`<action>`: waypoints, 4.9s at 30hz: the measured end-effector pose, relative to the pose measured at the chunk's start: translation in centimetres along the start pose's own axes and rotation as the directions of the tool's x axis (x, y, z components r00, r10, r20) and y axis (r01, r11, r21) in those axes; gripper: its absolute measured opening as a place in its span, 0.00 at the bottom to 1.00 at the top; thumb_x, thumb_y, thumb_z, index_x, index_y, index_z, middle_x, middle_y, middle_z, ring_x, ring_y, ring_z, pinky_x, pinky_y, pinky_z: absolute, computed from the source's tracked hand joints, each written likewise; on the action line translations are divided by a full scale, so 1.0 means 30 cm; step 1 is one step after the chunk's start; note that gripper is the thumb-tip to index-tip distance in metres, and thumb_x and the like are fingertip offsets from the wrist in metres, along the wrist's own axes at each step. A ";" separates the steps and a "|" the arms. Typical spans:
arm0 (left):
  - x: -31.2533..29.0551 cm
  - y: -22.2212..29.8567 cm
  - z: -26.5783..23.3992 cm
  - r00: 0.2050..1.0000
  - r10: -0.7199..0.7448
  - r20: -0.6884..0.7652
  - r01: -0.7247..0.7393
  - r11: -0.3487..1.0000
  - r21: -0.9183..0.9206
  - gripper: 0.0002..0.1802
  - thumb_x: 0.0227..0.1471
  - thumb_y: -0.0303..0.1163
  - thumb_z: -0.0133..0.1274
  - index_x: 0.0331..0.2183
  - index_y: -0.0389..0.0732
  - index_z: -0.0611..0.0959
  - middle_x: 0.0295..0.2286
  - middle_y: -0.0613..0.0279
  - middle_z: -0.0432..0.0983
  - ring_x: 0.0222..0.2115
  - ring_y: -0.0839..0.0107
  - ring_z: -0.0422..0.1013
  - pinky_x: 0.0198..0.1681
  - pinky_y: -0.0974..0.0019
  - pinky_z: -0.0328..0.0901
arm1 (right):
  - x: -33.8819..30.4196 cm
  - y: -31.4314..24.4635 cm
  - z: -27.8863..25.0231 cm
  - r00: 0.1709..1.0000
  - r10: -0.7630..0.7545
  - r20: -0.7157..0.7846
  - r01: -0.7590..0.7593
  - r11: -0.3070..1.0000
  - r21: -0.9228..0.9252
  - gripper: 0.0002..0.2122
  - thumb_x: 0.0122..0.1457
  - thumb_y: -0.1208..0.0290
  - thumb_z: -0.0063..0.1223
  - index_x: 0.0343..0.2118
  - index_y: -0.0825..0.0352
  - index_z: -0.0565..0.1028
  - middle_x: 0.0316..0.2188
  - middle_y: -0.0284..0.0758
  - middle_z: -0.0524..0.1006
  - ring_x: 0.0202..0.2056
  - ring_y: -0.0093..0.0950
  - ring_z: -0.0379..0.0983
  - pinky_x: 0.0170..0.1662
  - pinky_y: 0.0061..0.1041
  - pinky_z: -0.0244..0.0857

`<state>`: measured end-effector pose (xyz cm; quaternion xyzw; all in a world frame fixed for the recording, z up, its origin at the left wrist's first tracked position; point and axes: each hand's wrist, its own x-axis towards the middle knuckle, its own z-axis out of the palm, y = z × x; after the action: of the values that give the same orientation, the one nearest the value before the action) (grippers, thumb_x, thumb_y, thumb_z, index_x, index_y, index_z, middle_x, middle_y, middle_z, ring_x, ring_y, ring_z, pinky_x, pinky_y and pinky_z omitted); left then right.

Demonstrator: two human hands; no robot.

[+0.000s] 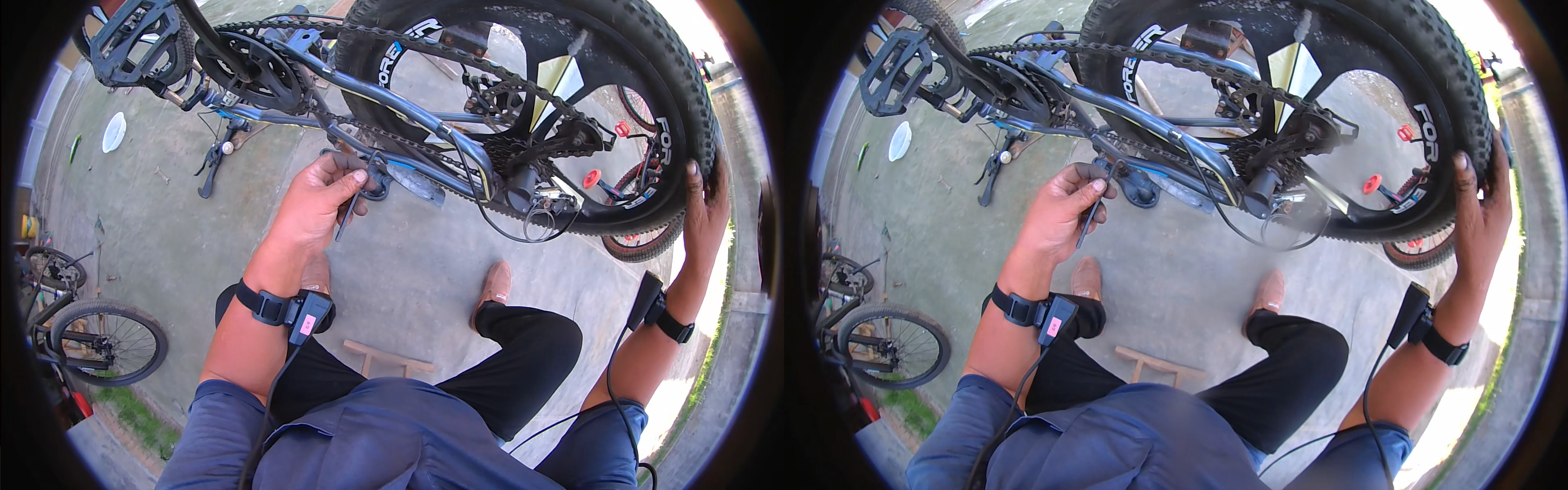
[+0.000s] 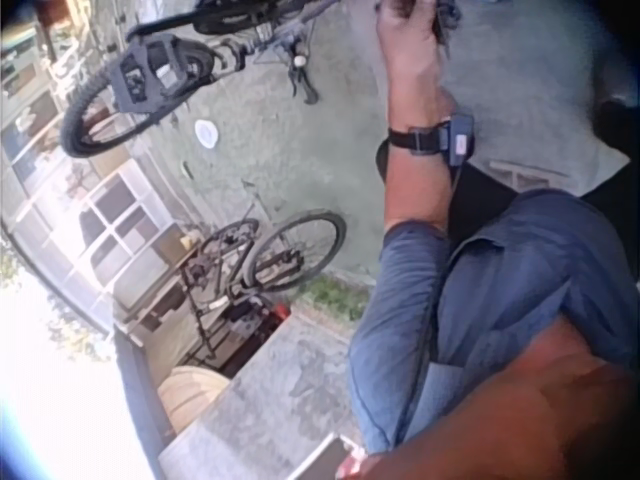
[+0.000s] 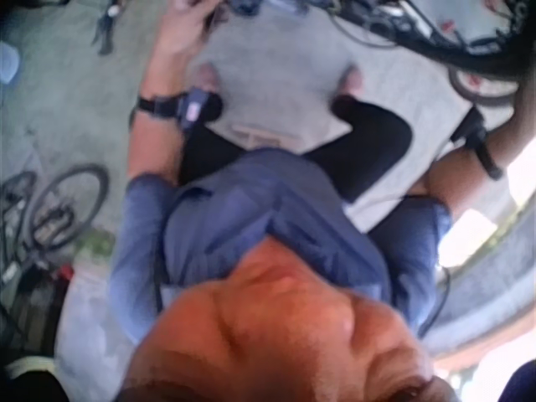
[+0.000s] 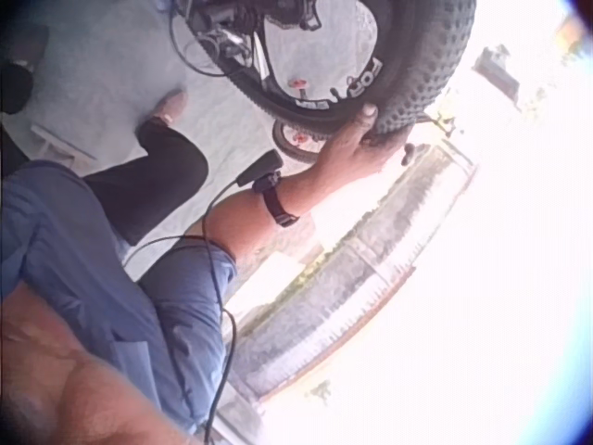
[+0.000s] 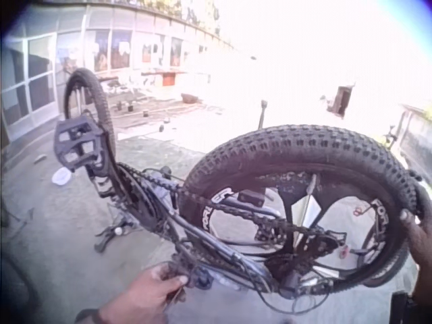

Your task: The person repairs a bicycle by spinning the wheel, adjusting the chain near the derailleur by hand, and then placing small stools nearby.

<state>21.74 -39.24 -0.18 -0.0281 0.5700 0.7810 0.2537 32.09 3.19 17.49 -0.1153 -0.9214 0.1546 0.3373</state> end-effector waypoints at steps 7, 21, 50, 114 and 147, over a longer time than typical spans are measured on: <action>-0.007 0.021 0.000 0.995 0.074 0.066 -0.067 0.991 -0.114 0.14 0.54 0.25 0.49 0.45 0.37 0.76 0.33 0.61 0.77 0.29 0.73 0.75 0.24 0.77 0.62 | -0.020 -0.007 0.064 0.988 0.028 -0.151 -0.021 0.999 0.048 0.25 0.60 0.59 0.52 0.56 0.67 0.65 0.48 0.39 0.72 0.44 0.25 0.70 0.48 0.19 0.64; 0.153 -0.016 0.166 0.882 0.468 -0.057 -0.398 0.803 0.443 0.08 0.52 0.21 0.51 0.37 0.32 0.77 0.28 0.62 0.78 0.28 0.76 0.75 0.27 0.74 0.67 | -0.052 0.033 0.094 0.975 0.102 -0.197 -0.077 0.988 0.133 0.24 0.59 0.56 0.52 0.55 0.62 0.67 0.43 0.39 0.75 0.42 0.26 0.73 0.47 0.20 0.66; 0.414 -0.067 0.270 0.884 0.464 -0.056 -0.396 0.807 0.438 0.12 0.49 0.27 0.57 0.37 0.33 0.78 0.28 0.60 0.78 0.27 0.77 0.72 0.32 0.72 0.67 | -0.159 0.127 0.135 0.917 0.280 -0.285 -0.177 0.924 0.339 0.24 0.60 0.58 0.51 0.54 0.69 0.67 0.42 0.39 0.75 0.42 0.26 0.73 0.46 0.21 0.67; 0.445 -0.071 0.227 0.944 0.329 -0.032 -0.310 0.915 0.260 0.11 0.50 0.30 0.57 0.34 0.33 0.78 0.27 0.56 0.78 0.27 0.75 0.73 0.30 0.73 0.67 | -0.183 0.150 0.151 0.880 0.369 -0.300 -0.181 0.844 0.504 0.21 0.62 0.61 0.49 0.53 0.69 0.67 0.41 0.38 0.76 0.41 0.25 0.73 0.45 0.20 0.68; 0.437 -0.023 0.266 0.937 0.347 -0.027 -0.324 0.898 0.297 0.16 0.57 0.38 0.49 0.31 0.31 0.77 0.21 0.56 0.77 0.14 0.76 0.70 0.18 0.72 0.65 | -0.193 0.177 0.159 0.880 0.378 -0.286 -0.193 0.837 0.513 0.22 0.62 0.62 0.49 0.54 0.71 0.66 0.44 0.38 0.74 0.43 0.25 0.71 0.46 0.20 0.66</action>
<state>12.58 -27.08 -2.38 0.0769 0.6833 0.7200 0.0937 33.84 5.28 8.73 -0.1963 -0.7456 0.3973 0.4976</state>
